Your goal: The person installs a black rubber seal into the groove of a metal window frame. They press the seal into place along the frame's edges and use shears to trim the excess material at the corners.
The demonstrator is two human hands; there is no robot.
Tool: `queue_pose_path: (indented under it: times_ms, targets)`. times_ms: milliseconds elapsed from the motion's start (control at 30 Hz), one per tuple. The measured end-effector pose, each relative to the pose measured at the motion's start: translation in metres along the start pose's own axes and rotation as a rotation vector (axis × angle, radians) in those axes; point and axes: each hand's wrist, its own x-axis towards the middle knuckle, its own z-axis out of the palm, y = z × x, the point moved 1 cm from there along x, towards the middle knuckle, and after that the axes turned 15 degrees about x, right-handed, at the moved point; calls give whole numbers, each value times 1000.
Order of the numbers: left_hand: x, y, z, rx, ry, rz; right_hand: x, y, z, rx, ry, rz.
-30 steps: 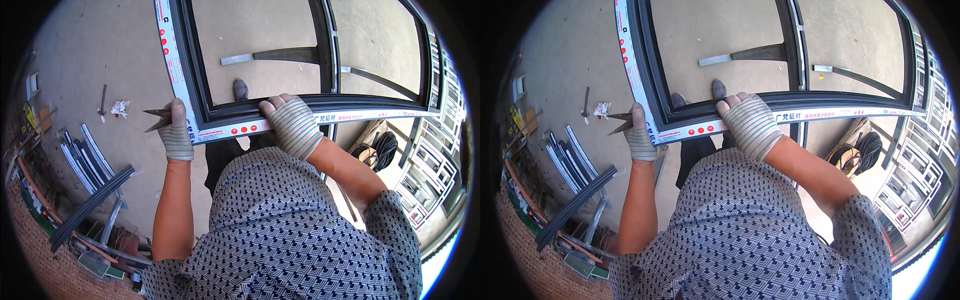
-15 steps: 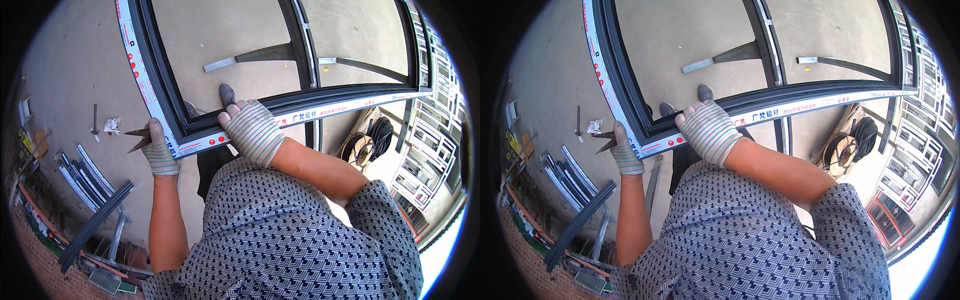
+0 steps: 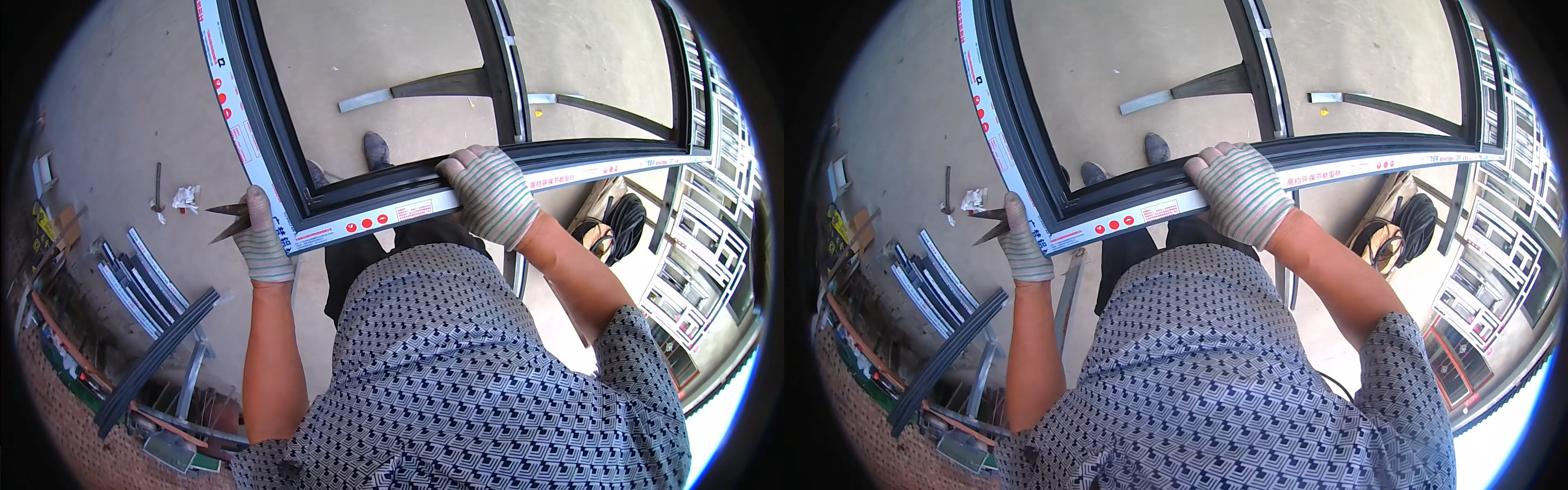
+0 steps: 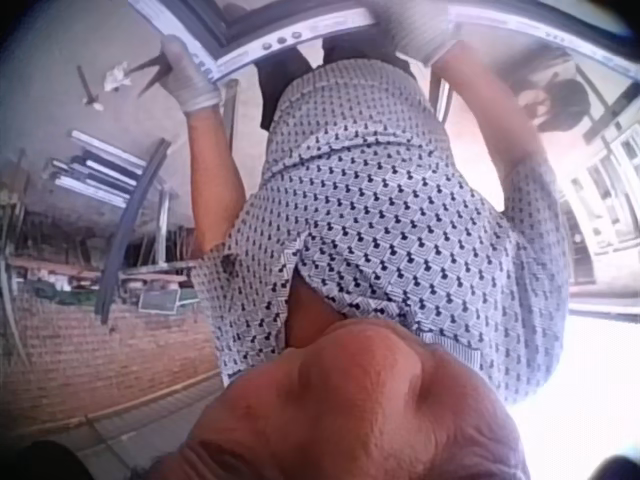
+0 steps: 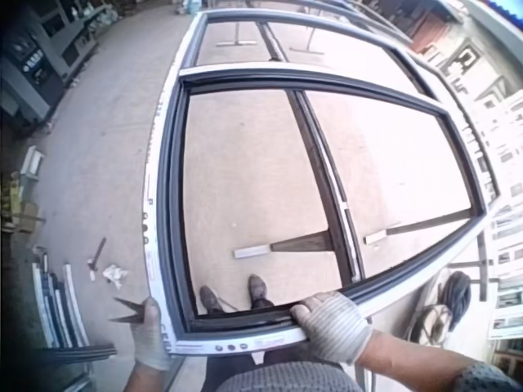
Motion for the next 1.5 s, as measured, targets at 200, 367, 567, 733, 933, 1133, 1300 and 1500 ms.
queue_pose_path:
  times_ms: [200,367,567,733,933,1133,1300,1500]
  targets:
    - [-2,0,2,-29,35,-28,-42,53,-35,-105,19,196]
    - [-5,1,3,-36,16,-31,-53,60,-67,192,-48,199]
    - [0,-4,-3,49,33,-26,-28,73,-71,522,-118,244]
    - [1,-4,-5,39,11,-23,-9,82,-63,676,-200,311]
    - [2,-4,-14,77,43,-55,-11,79,-59,607,-184,97]
    - [-5,11,-20,34,5,-46,-4,78,-60,691,-223,41]
    - [-5,11,-32,66,31,-95,10,81,-59,756,-281,-53]
    - [-2,9,-38,45,24,-94,27,72,-60,778,-393,35]
